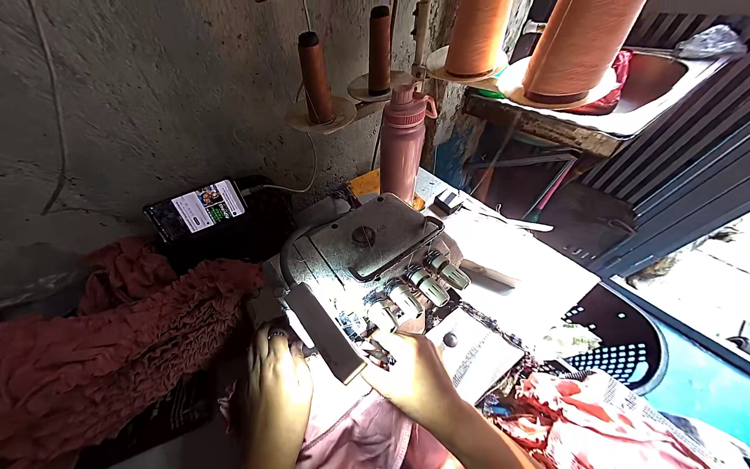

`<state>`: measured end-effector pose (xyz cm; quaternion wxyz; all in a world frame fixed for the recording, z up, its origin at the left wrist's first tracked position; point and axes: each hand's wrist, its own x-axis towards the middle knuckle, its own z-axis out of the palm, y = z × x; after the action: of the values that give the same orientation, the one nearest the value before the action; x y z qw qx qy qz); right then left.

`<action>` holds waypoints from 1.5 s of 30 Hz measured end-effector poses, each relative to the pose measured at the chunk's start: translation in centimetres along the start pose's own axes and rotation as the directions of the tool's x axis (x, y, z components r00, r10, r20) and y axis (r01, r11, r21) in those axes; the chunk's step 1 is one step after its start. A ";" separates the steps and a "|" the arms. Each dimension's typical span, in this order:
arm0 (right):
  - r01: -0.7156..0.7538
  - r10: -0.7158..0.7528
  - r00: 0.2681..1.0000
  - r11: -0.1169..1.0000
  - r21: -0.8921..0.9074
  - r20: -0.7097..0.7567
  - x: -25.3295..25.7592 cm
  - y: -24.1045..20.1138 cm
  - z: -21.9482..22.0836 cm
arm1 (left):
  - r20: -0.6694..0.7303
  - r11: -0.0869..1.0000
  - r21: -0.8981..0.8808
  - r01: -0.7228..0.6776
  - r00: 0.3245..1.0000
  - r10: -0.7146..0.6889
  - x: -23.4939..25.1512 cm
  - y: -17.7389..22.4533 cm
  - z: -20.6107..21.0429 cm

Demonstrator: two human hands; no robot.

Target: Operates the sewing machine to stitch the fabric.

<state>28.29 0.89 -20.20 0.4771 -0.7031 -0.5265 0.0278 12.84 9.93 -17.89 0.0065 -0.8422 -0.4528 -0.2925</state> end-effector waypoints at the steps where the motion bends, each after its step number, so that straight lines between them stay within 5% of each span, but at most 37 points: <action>1: 0.000 -0.001 1.000 1.000 0.007 0.010 0.0 0.0 -0.1 | -0.021 1.000 -0.009 0.019 1.000 -0.019 -0.2 0.0 0.0; 5: 0.002 -0.002 1.000 1.000 0.012 0.006 0.1 -0.1 -0.1 | -0.096 0.943 -0.295 0.154 0.977 -0.190 -0.9 -0.1 0.3; 8: 0.003 -0.003 1.000 1.000 0.012 -0.008 -0.1 -0.1 0.1 | 0.083 0.550 -0.795 0.255 0.945 -0.318 -1.0 0.0 0.6; 11: 0.009 -0.009 1.000 1.000 0.008 -0.030 -0.1 0.1 0.4 | 0.166 0.380 -0.877 0.294 0.928 -0.335 -0.4 0.4 0.0; 13: 0.013 -0.013 0.999 1.000 0.003 -0.035 -0.2 0.1 0.4 | 0.152 0.553 -0.778 0.300 0.943 -0.297 -0.4 0.7 -0.3; 15: 0.014 -0.014 0.999 1.000 0.002 -0.039 -0.2 0.0 0.5 | 0.063 0.899 -0.387 0.206 0.978 -0.198 -0.9 1.1 -0.6; 17: 0.017 -0.018 0.999 1.000 -0.004 -0.039 -0.2 0.0 0.4 | 0.097 0.991 -0.114 0.074 0.993 -0.063 -1.1 1.1 -0.6; 22: 0.006 -0.007 1.000 1.000 -0.003 -0.022 -0.1 0.1 0.4 | 0.398 0.989 -0.151 -0.004 0.915 0.064 1.8 -0.3 -2.9; 28: 0.107 -0.108 0.994 0.984 0.145 0.001 -1.1 1.1 0.2 | 0.585 0.872 -0.467 0.144 0.790 0.182 5.0 -2.6 -2.8; 31: 0.203 -0.174 0.978 0.919 0.337 -0.112 -2.4 2.9 -3.4 | 0.522 0.884 -0.458 0.092 0.833 0.184 4.9 -3.0 -2.3; 35: 0.048 0.024 0.945 0.976 0.211 -0.327 2.2 7.8 -11.0 | 0.432 0.935 -0.316 0.161 0.902 -0.009 4.1 -3.4 -1.7; 38: -0.203 0.207 0.974 0.978 0.049 -0.090 8.6 11.5 -12.2 | 0.351 0.965 -0.198 0.169 0.932 -0.091 4.3 -4.7 -1.1; 41: -0.411 0.417 0.883 0.909 -0.074 0.217 12.7 12.4 -10.5 | 0.319 0.991 -0.117 0.070 0.947 -0.029 4.4 -4.3 -1.9; 45: -0.466 0.462 0.843 0.883 -0.053 0.276 14.9 12.5 -8.6 | 0.374 0.960 -0.263 0.097 0.927 0.008 4.3 -3.9 -1.5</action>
<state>48.48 6.91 -17.35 0.3822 -0.7945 -0.4028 0.2458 10.95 15.03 -15.52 -0.2037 -0.8642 -0.4196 -0.1884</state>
